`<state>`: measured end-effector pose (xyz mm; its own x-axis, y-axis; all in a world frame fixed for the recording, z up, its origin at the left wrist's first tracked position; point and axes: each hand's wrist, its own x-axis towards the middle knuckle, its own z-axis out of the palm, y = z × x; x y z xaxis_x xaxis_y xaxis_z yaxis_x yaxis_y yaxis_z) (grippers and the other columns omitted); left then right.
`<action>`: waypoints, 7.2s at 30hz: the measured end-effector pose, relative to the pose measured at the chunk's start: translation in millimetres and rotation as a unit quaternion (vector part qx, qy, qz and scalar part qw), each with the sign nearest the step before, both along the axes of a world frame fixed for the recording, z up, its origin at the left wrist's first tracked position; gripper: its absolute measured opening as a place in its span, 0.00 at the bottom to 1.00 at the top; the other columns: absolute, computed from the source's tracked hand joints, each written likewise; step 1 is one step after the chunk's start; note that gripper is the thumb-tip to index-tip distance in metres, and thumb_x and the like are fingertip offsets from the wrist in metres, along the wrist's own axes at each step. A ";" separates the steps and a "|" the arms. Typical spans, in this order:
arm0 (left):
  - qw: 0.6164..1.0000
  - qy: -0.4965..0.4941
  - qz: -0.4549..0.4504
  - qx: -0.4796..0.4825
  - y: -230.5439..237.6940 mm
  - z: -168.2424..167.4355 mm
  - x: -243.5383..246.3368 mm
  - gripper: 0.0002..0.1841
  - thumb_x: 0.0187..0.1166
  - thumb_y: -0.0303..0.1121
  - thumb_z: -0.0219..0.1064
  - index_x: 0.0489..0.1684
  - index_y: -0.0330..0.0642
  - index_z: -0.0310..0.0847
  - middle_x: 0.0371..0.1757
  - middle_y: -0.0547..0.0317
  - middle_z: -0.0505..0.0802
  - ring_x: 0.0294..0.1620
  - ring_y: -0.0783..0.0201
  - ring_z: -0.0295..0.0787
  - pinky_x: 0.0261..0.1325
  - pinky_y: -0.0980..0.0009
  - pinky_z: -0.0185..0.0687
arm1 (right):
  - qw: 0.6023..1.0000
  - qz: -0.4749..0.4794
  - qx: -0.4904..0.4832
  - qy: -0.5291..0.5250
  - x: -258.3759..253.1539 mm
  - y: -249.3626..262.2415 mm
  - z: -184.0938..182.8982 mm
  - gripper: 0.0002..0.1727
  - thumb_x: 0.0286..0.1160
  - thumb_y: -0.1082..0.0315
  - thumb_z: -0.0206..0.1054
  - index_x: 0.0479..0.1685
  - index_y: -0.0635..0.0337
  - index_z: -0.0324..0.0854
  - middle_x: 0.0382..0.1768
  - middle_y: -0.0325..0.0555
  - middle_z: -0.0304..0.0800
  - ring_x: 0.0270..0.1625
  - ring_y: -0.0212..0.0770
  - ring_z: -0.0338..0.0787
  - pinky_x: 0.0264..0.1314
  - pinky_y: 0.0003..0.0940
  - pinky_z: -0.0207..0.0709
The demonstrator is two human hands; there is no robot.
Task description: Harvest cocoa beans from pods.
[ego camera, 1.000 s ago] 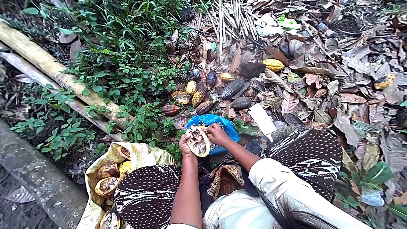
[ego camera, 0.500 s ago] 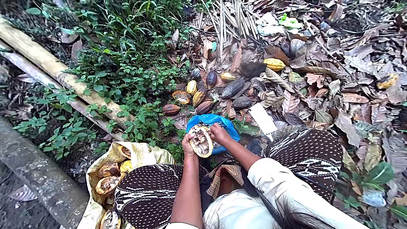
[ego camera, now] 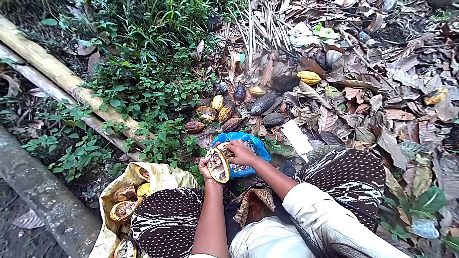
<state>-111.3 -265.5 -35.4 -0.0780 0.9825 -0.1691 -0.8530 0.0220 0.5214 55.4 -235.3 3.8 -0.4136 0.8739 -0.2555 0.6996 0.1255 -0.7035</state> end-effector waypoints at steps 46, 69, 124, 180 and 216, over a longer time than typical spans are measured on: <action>0.997 0.062 -0.030 0.029 5.8 11.4 -3.5 0.11 0.68 0.32 0.55 0.22 0.46 0.85 0.27 0.57 0.95 0.29 0.68 0.94 0.35 0.70 0.90 | 0.993 0.026 -0.007 0.118 34.0 22.5 -16.9 0.24 0.75 0.70 0.75 0.70 0.68 0.83 0.71 0.62 0.84 0.79 0.64 0.75 0.88 0.58 0.54; 0.991 0.124 -0.039 -0.008 -3.9 28.7 9.1 0.13 0.68 0.30 0.50 0.23 0.47 0.82 0.27 0.60 0.94 0.30 0.69 0.94 0.35 0.70 0.90 | 0.979 -0.172 -0.013 0.107 0.5 -9.0 -8.1 0.17 0.63 0.80 0.78 0.53 0.70 0.86 0.60 0.65 0.86 0.74 0.66 0.76 0.81 0.57 0.65; 0.996 0.055 -0.017 -0.061 -2.5 24.5 22.4 0.15 0.74 0.30 0.45 0.29 0.43 0.80 0.28 0.56 0.93 0.31 0.64 0.94 0.35 0.67 0.91 | 0.979 -0.163 -0.029 0.118 5.7 -1.0 -29.0 0.16 0.65 0.77 0.78 0.53 0.67 0.88 0.58 0.60 0.89 0.69 0.61 0.81 0.82 0.58 0.61; 0.998 -0.028 0.012 -0.056 3.1 16.2 13.3 0.14 0.76 0.35 0.48 0.36 0.39 0.81 0.32 0.50 0.94 0.34 0.59 0.94 0.37 0.61 0.92 | 0.989 -0.118 0.082 0.027 16.5 5.4 -13.7 0.11 0.76 0.75 0.67 0.50 0.68 0.91 0.56 0.62 0.87 0.66 0.62 0.84 0.73 0.54 0.77; 0.982 0.181 -0.043 0.003 2.0 28.3 10.2 0.20 0.68 0.27 0.44 0.44 0.46 0.85 0.32 0.63 0.96 0.34 0.71 0.94 0.40 0.71 0.91 | 0.991 -0.104 0.079 0.022 12.1 -5.3 -38.5 0.14 0.75 0.77 0.68 0.57 0.65 0.91 0.60 0.66 0.85 0.60 0.62 0.89 0.65 0.57 0.83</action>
<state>-101.1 -263.4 -7.1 -0.0496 0.9889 -0.1400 -0.6062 0.0816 0.7911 67.5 -240.6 -34.8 -0.2289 0.9689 -0.0944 0.6913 0.0935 -0.7165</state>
